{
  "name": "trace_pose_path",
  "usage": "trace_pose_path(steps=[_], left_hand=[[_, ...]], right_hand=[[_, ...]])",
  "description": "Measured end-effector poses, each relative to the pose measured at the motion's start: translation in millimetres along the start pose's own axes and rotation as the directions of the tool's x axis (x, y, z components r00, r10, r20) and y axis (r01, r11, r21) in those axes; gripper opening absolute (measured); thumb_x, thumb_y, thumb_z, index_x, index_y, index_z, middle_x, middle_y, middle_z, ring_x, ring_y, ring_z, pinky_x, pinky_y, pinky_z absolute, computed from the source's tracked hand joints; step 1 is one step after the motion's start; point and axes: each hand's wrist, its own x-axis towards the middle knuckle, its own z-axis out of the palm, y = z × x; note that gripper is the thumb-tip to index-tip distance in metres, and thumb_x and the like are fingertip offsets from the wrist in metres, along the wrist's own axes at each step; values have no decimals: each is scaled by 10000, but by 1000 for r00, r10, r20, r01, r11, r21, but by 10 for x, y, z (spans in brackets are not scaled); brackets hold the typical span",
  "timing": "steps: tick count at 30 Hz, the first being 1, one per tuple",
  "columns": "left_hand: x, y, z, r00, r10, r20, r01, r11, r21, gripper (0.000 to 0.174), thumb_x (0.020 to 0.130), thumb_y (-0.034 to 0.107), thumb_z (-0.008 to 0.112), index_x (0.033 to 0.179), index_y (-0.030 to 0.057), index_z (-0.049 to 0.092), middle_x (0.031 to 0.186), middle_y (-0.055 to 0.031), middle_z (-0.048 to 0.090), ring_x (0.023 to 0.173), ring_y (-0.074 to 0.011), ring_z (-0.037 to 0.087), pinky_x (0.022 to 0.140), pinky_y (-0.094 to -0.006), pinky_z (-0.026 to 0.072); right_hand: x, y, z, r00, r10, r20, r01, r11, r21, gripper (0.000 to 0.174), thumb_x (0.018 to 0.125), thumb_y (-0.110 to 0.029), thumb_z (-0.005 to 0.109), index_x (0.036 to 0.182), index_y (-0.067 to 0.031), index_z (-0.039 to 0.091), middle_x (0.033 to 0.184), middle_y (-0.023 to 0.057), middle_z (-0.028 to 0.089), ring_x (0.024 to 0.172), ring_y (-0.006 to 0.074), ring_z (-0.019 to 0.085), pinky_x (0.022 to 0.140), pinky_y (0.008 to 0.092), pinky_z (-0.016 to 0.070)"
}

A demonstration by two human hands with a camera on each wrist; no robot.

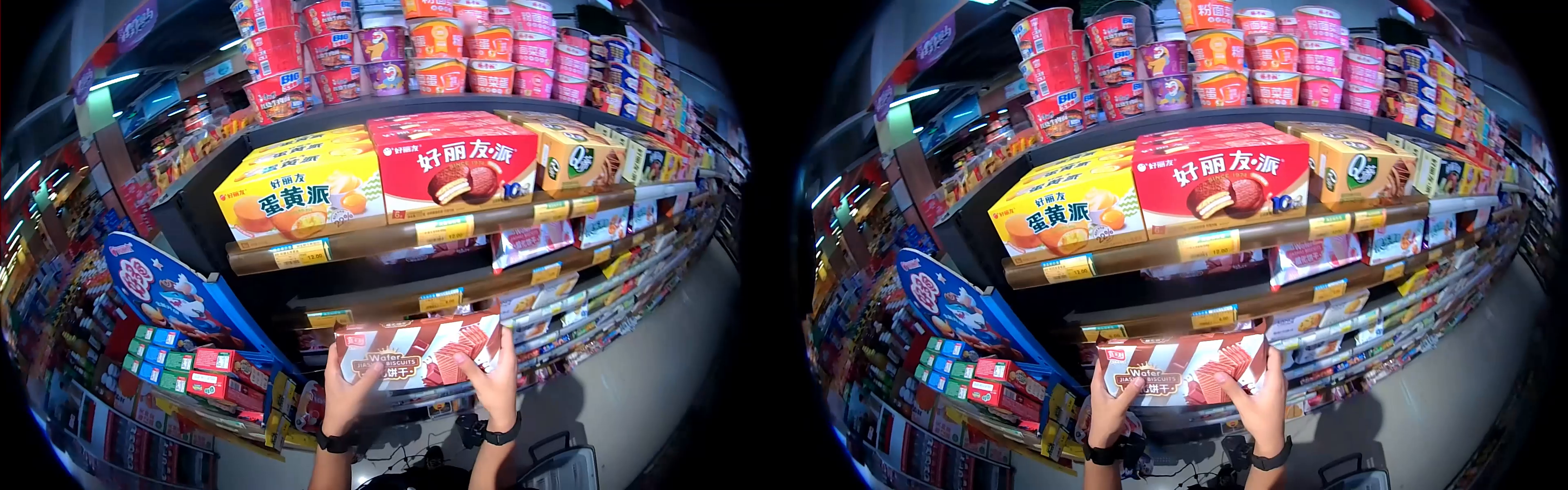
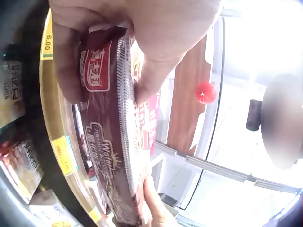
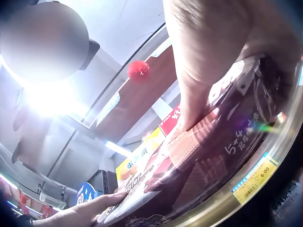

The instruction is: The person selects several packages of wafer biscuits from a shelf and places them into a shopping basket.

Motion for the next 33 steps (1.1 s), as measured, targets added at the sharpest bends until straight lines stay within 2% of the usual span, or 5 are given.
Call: trace_pose_path(steps=[8,10,12,14,33], left_hand=[[-409,-204,-244,979,-120,162,134,988,-77,484,842,44,766,1263,-15,534,1136,-89,666,987,-137,641,880,-289,518],[-558,-301,-247,967,-156,203,179,978,-102,470,848,15,752,1265,-5,536,1125,-78,668,978,-130,642,873,-284,519],[-714,-430,-257,948,-201,246,233,967,-107,471,852,2,746,1273,-1,534,1121,-70,669,975,-125,642,865,-282,520],[-894,-509,-260,928,-225,297,263,960,-98,474,853,5,748,1276,-2,532,1121,-68,669,973,-124,641,862,-281,519],[-1991,-234,1153,708,-221,671,353,933,-65,519,873,9,732,1331,-13,491,1176,-93,646,1024,-139,624,901,-293,507]], right_hand=[[-921,-325,-91,991,-7,-131,-35,947,-319,525,798,-176,843,1182,10,539,1036,178,714,969,254,693,832,361,521],[-1170,-217,-156,985,31,-168,-72,968,-242,540,778,-177,846,1188,13,550,1003,148,705,895,248,683,800,351,517],[-1453,-210,-202,970,-50,-238,-73,875,-479,546,788,-198,833,1201,11,544,954,122,687,853,235,668,774,345,517],[-1714,-421,-273,932,207,-298,-338,795,-504,541,799,-211,838,1190,13,539,1004,77,646,966,151,616,836,330,492],[-3014,-1305,-1584,798,-36,-601,-339,798,-497,537,809,-266,820,1183,11,553,1000,133,690,916,228,695,774,338,543]])
